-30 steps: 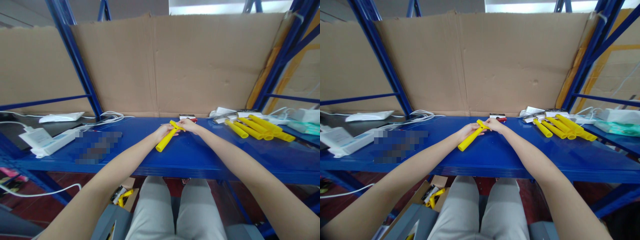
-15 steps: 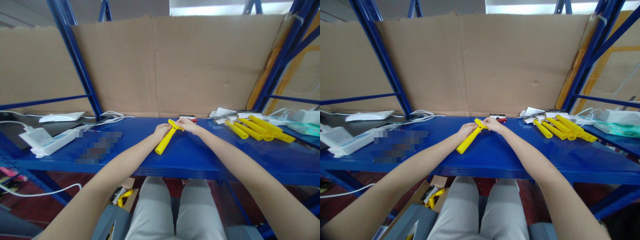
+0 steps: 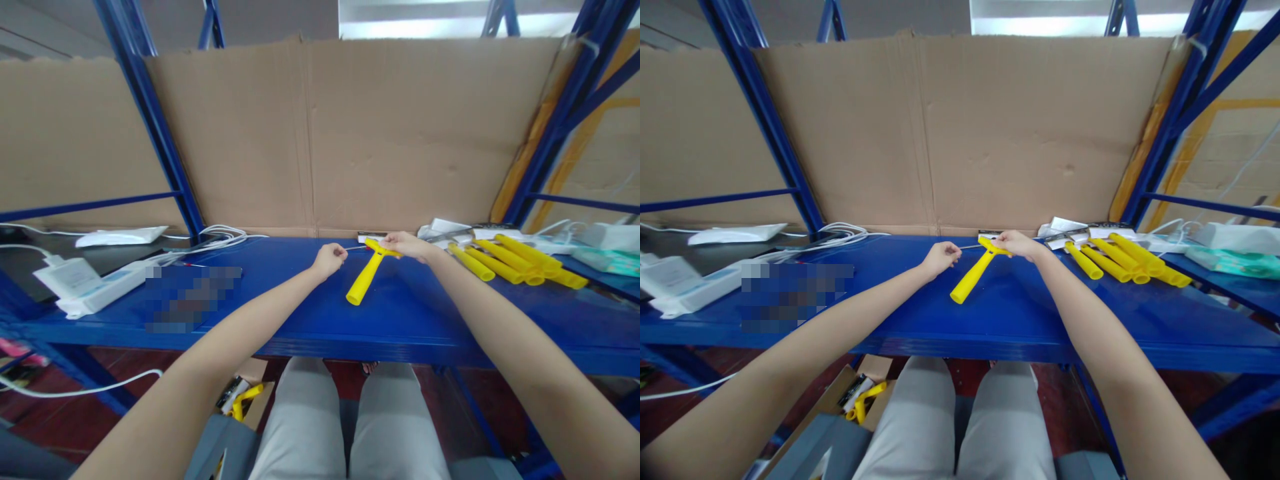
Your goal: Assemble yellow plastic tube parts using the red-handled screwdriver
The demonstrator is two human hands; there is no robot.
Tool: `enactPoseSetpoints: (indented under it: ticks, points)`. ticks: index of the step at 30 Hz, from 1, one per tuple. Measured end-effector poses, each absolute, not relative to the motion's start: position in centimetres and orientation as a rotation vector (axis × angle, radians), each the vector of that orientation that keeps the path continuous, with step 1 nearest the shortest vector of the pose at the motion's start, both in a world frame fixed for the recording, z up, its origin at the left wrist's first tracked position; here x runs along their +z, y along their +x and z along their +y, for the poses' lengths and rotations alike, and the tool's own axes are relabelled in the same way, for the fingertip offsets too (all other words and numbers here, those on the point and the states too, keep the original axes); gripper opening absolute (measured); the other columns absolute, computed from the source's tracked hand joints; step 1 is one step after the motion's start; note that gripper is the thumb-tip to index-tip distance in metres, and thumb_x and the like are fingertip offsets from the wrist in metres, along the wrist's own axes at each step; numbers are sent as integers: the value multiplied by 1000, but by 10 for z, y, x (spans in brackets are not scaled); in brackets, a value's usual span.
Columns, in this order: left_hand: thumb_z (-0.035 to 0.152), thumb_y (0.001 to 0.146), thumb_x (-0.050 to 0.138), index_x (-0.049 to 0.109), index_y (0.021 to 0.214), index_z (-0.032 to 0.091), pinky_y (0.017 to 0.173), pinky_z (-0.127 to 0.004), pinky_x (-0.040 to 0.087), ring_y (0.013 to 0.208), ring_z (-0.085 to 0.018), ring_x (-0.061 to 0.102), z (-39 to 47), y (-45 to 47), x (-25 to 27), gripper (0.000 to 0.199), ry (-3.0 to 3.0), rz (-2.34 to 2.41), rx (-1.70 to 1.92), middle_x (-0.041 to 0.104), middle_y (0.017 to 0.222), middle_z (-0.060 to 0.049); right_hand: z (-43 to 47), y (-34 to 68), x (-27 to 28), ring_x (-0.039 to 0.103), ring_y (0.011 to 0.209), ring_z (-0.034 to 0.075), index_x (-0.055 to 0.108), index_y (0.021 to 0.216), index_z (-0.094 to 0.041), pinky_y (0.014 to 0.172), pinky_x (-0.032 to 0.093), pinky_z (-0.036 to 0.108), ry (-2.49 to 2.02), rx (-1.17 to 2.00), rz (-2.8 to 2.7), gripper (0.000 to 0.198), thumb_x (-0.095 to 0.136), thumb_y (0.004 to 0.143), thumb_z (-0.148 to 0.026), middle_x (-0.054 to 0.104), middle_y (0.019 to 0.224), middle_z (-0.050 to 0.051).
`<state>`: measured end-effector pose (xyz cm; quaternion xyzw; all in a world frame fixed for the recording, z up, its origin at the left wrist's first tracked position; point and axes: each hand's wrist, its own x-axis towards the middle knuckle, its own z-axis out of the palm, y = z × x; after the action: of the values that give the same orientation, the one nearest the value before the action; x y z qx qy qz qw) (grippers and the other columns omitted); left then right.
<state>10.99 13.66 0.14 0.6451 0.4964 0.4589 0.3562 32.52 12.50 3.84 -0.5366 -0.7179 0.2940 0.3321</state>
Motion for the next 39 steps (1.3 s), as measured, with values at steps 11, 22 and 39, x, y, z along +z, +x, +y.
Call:
enactPoseSetpoints:
  ticks: [11, 22, 39]
  points:
    - [5, 74, 60, 70, 67, 14, 86, -30, 45, 85, -21, 62, 172, 156, -3, 15, 2355, 1391, 1003, 68, 81, -10, 120, 349, 27, 44, 51, 9, 60, 68, -16, 45, 33, 20, -1496, 809, -1870, 29, 68, 70, -43, 53, 58, -2]
    - [4, 71, 61, 70, 71, 16, 89, -34, 43, 90, -25, 62, 191, 150, -5, 15, 2451, 1387, 975, 68, 82, -11, 117, 348, 27, 44, 50, 9, 62, 65, -16, 47, 34, 21, -1494, 780, -1945, 27, 66, 72, -42, 54, 56, -1]
    - [11, 83, 42, 63, 119, 20, 88, -30, 45, 103, -22, 58, 164, 139, 13, 42, 3000, 1509, 151, 57, 112, -12, 121, 351, 23, 38, 45, 7, 60, 66, -15, 45, 30, 21, -1530, 804, -1946, 24, 62, 79, -34, 49, 53, -2]
